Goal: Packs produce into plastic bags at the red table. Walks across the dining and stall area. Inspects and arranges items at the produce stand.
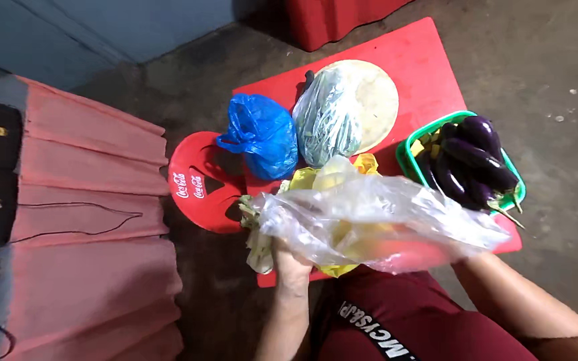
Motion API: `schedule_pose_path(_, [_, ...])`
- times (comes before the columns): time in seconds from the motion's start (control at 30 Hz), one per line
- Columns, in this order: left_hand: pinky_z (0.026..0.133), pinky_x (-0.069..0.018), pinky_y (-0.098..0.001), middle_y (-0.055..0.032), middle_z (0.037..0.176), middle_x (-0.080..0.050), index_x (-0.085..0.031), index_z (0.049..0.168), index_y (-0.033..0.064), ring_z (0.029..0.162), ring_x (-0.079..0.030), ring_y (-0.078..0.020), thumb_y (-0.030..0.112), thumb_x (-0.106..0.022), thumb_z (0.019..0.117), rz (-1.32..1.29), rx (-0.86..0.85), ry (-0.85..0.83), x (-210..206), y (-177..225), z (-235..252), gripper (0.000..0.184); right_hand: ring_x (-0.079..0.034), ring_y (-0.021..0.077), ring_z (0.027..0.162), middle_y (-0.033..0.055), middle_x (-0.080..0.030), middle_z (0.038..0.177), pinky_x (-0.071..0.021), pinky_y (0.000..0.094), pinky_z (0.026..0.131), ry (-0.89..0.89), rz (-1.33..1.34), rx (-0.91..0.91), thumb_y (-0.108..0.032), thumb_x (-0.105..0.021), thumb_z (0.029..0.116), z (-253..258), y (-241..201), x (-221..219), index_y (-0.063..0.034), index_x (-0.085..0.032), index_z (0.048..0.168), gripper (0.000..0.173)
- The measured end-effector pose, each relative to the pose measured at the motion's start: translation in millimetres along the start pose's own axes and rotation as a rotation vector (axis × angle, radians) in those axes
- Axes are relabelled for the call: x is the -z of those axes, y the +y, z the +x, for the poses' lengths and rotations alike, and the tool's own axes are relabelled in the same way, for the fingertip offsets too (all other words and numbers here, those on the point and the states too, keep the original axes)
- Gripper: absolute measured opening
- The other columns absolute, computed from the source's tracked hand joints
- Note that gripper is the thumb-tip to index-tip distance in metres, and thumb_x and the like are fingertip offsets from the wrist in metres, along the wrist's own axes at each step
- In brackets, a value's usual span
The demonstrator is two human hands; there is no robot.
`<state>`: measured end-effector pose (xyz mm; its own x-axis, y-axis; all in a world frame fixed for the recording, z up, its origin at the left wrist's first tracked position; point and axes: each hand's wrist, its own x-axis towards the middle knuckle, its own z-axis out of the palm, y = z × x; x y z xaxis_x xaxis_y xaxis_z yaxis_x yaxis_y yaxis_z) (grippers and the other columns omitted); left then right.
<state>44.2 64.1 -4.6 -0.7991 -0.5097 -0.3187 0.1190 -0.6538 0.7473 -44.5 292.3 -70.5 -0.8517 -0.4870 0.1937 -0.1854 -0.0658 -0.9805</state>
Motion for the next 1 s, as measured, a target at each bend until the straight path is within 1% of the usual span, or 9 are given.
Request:
schedule_pose_path(0.1, [0.085,-0.0602,-0.0326,0.0034,0.103,-0.071,-0.055,0.120,0.0187,0.099,-0.069,-0.0085,0.053,-0.017,0.1082,0.109,-0.156,-0.007,3.7,-4.4,20.1,0.053,-0.066,0.0072,0.094,0.0071,-0.070,0.103,-0.0568,0.0274,0.084,0.167,-0.243,-0.196,-0.009,-0.063,0.0945,-5.7,-21.8,32.8,0.0047,-0.066,0.109,0.021])
schedule_pose_path(0.17, [0.110,-0.0469,-0.0399,0.0017,0.143,-0.056,-0.031,0.154,0.0162,0.133,-0.053,-0.0131,0.087,-0.036,0.0856,0.283,-0.286,-0.235,18.0,-17.9,27.8,0.099,-0.063,0.0018,0.089,0.0071,-0.067,0.098,-0.0550,0.0218,0.084,0.290,-0.287,-0.362,-0.008,-0.056,0.1001,-3.6,-40.2,34.0,0.0050,-0.063,0.114,0.020])
schedule_pose_path(0.27, [0.121,-0.0364,-0.0375,-0.0084,0.162,-0.033,-0.005,0.160,0.0022,0.146,-0.038,-0.0134,0.080,-0.063,0.0791,0.603,-0.416,-0.461,17.7,-46.5,17.0,0.127,-0.065,0.0043,0.086,0.0073,-0.069,0.094,-0.0560,0.0261,0.082,0.307,-0.309,-0.435,-0.014,-0.063,0.0988,-13.2,-29.2,33.6,0.0048,-0.067,0.111,0.023])
schedule_pose_path(0.37, [0.099,-0.0527,-0.0247,-0.0076,0.127,-0.063,-0.037,0.140,-0.0145,0.114,-0.062,-0.0025,0.015,-0.074,0.0882,0.731,-0.434,-0.360,-8.7,-54.3,6.1,0.070,-0.063,-0.0060,0.080,-0.0064,-0.068,0.085,-0.0553,0.0162,0.075,0.135,-0.193,-0.199,-0.010,-0.062,0.0932,-12.3,-27.6,37.7,-0.0032,-0.070,0.092,0.010])
schedule_pose_path(0.43, [0.079,-0.0593,-0.0237,0.0073,0.092,-0.071,-0.060,0.112,0.0014,0.085,-0.068,0.0003,-0.003,-0.061,0.0910,0.681,-0.377,-0.205,-26.6,-39.7,13.5,0.021,-0.062,-0.0027,0.097,-0.0075,-0.067,0.101,-0.0543,0.0194,0.086,0.147,-0.118,0.029,-0.014,-0.063,0.0916,-4.7,-24.0,52.6,-0.0112,-0.072,0.085,0.012])
schedule_pose_path(0.53, [0.082,-0.0616,-0.0329,0.0029,0.093,-0.073,-0.065,0.109,0.0108,0.087,-0.071,-0.0089,0.006,-0.050,0.1016,0.508,-0.295,-0.120,-35.1,-14.9,25.4,0.017,-0.059,0.0114,0.119,-0.0007,-0.061,0.133,-0.0542,0.0323,0.096,0.203,0.073,0.058,-0.040,-0.069,0.0936,9.4,-19.8,76.3,-0.0159,-0.068,0.097,0.025])
schedule_pose_path(0.63, [0.089,-0.0598,-0.0343,-0.0002,0.101,-0.072,-0.061,0.117,0.0096,0.096,-0.070,-0.0109,0.014,-0.044,0.1061,0.448,-0.262,-0.040,-33.9,-19.3,27.1,0.021,-0.059,0.0069,0.122,-0.0019,-0.056,0.142,-0.0547,0.0310,0.099,0.058,0.090,-0.158,-0.057,-0.076,0.0820,5.9,-14.1,61.7,-0.0114,-0.039,0.151,0.091])
schedule_pose_path(0.8, [0.081,-0.0623,-0.0368,-0.0055,0.098,-0.070,-0.055,0.122,0.0056,0.090,-0.071,-0.0151,0.016,-0.037,0.1106,0.313,-0.118,0.227,-20.6,-25.5,27.0,0.024,-0.067,0.0002,0.072,-0.0064,-0.072,0.080,-0.0590,0.0226,0.071,0.047,0.195,-0.279,-0.004,-0.063,0.0953,-1.3,-0.4,47.9,-0.0053,-0.071,0.098,0.009])
schedule_pose_path(1.0, [0.090,-0.0566,-0.0415,-0.0136,0.144,-0.052,-0.001,0.158,0.0082,0.115,-0.065,-0.0225,0.049,-0.028,0.1079,0.580,0.060,0.032,16.3,-37.7,-14.7,0.070,-0.068,0.0129,0.103,0.0073,-0.066,0.122,-0.0598,0.0343,0.091,0.101,0.262,-0.374,-0.017,-0.066,0.0938,-1.1,14.8,60.7,-0.0063,-0.046,0.145,0.055])
